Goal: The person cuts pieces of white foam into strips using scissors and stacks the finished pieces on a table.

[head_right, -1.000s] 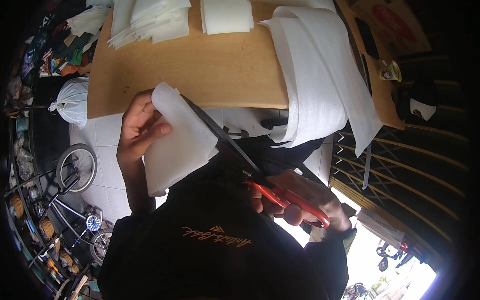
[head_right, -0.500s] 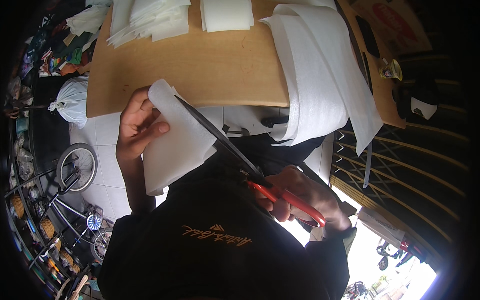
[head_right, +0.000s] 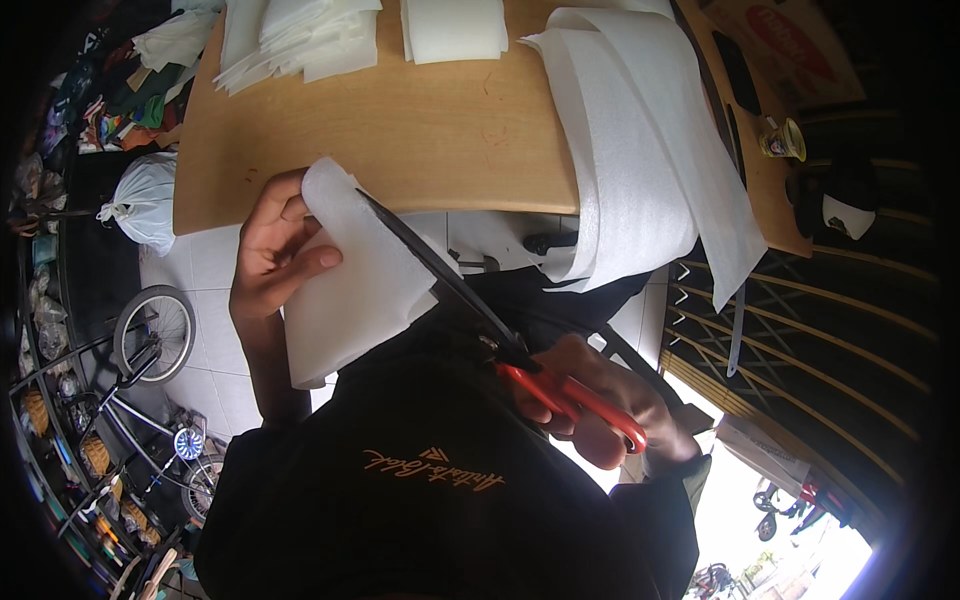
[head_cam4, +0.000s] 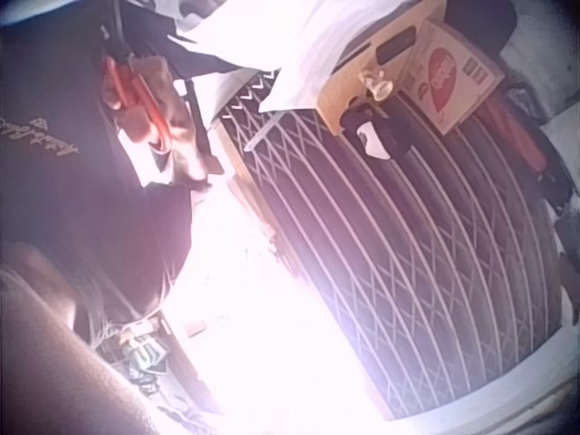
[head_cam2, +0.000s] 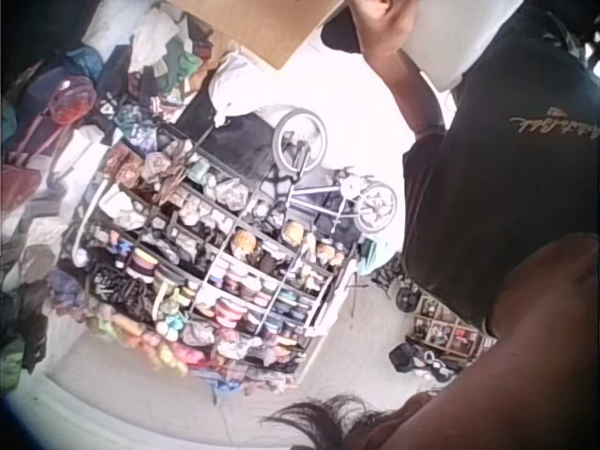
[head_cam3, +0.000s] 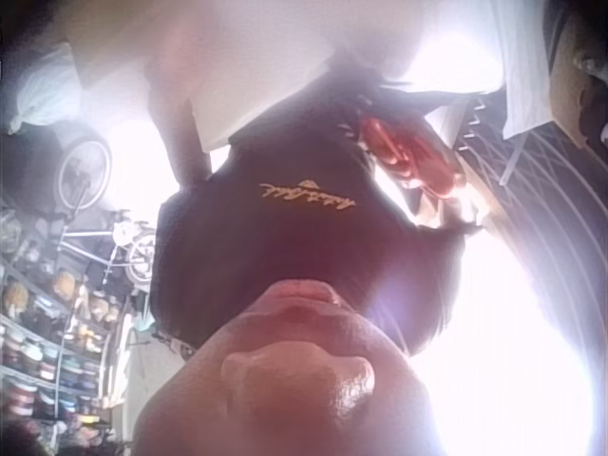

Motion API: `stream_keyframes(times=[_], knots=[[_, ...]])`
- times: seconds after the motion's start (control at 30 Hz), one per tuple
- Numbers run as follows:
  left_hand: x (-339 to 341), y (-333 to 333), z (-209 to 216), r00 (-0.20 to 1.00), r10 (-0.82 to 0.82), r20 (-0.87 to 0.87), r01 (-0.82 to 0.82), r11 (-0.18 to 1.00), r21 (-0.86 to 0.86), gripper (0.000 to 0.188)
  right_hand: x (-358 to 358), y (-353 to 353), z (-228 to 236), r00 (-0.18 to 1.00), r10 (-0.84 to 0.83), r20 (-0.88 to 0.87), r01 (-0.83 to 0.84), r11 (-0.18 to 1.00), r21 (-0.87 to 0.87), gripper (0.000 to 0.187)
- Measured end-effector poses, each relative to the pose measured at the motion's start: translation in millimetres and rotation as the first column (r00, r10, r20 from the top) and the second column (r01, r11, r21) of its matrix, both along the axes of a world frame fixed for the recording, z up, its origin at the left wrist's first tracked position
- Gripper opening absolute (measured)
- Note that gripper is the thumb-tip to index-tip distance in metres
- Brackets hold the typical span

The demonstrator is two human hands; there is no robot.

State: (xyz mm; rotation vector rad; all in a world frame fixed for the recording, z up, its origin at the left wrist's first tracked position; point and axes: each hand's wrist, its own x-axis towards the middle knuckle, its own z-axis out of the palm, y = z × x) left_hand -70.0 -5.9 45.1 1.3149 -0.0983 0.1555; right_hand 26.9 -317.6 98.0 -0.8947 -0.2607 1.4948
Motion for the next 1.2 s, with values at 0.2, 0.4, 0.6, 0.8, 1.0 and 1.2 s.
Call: stream_keyframes(times=[0.2, 0.4, 0.6, 0.8, 1.0, 1.2], knots=[[-1, -3, 2, 1.000, 0.006, -0.014, -0.006, 1.000, -0.009, 0.058, -2, -6, -8, 0.993, 0.116, -0.029, -0.118, 0.991, -0.066, 0.059], [1, -4, -2, 0.999, 0.036, 0.026, -0.037, 0.999, 0.025, 0.056, -18, -17, -25, 0.991, 0.047, -0.127, -0.070, 0.981, -0.182, 0.066], [-2, -2, -5, 1.000, -0.020, 0.022, 0.017, 0.991, 0.132, 0.058, 0, 4, -7, 0.985, 0.170, -0.028, -0.171, 0.985, -0.035, 0.070], [1, -12, 9, 0.998, -0.025, -0.063, 0.027, 0.999, 0.034, 0.061, 7, 8, 7, 0.988, 0.153, -0.014, -0.153, 0.982, -0.111, 0.074], [6, -13, 5, 0.995, -0.095, -0.025, 0.097, 0.988, 0.118, 0.059, -1, 5, 0, 0.993, 0.086, -0.076, -0.087, 0.996, -0.015, 0.083], [5, -10, -3, 0.989, -0.151, -0.009, 0.150, 0.977, 0.153, 0.058, -5, 4, 23, 0.999, -0.029, 0.025, 0.032, 0.990, -0.136, 0.084]])
